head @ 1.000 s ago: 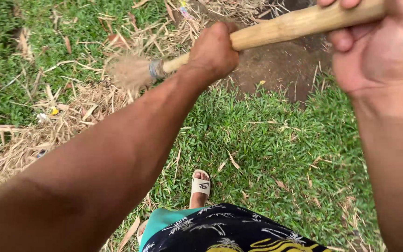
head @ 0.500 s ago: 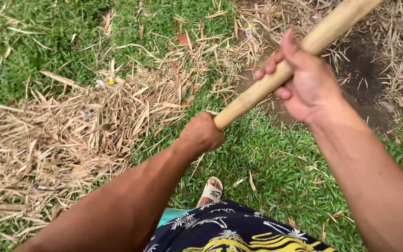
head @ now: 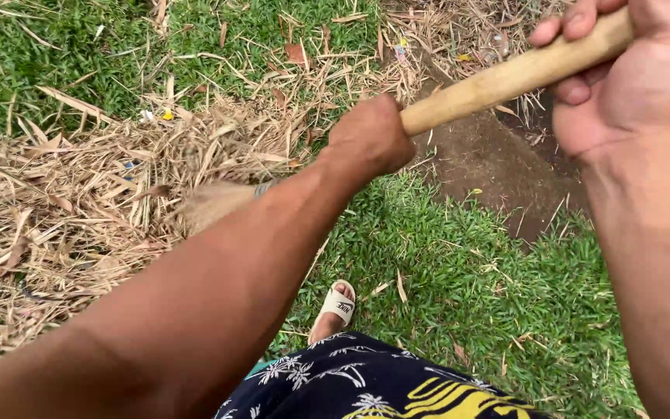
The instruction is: The person sweeps dry leaves and plastic trash across the grass using a broom, occasionally picking up pieces of debris by hand.
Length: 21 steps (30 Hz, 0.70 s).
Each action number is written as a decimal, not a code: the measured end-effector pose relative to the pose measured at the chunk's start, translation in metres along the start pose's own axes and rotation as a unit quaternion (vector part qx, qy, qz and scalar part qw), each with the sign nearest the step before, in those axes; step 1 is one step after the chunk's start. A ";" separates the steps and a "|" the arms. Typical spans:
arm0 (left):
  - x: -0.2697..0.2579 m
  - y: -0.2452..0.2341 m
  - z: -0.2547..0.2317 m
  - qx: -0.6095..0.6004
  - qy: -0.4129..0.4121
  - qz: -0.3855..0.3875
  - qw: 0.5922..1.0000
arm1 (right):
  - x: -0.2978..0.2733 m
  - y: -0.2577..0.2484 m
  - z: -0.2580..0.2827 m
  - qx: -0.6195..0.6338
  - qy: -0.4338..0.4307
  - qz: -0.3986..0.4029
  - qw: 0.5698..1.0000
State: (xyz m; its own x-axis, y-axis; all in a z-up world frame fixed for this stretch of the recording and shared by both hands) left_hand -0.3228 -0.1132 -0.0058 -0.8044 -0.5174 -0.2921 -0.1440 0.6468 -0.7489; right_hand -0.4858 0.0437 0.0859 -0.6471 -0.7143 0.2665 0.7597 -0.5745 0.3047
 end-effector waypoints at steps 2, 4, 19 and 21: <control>-0.027 0.000 0.023 0.009 -0.027 0.008 1.000 | -0.006 0.021 -0.015 0.014 0.026 -0.014 0.999; -0.056 0.001 0.057 0.017 -0.065 0.013 0.998 | -0.013 0.049 -0.042 0.032 0.060 -0.020 0.997; -0.105 0.011 0.153 -0.016 -0.068 -0.052 0.996 | -0.106 0.154 -0.075 0.013 0.053 0.106 0.993; -0.103 -0.012 0.128 -0.021 -0.023 -0.081 0.996 | -0.090 0.134 -0.057 -0.001 0.015 0.140 0.990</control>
State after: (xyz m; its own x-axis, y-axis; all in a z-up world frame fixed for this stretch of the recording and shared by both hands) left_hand -0.1649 -0.1392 -0.0427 -0.7417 -0.6413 -0.1967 -0.2946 0.5748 -0.7634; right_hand -0.3222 0.0079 0.0512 -0.4086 -0.8574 0.3130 0.9093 -0.3527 0.2210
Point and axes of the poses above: each hand's wrist, its own x-axis towards the middle knuckle, its own y-axis out of the palm, z = x × y, the point moved 4 cm from there along x, towards the middle knuckle, and after that the axes turned 5 degrees about x, right-handed, at the moved point
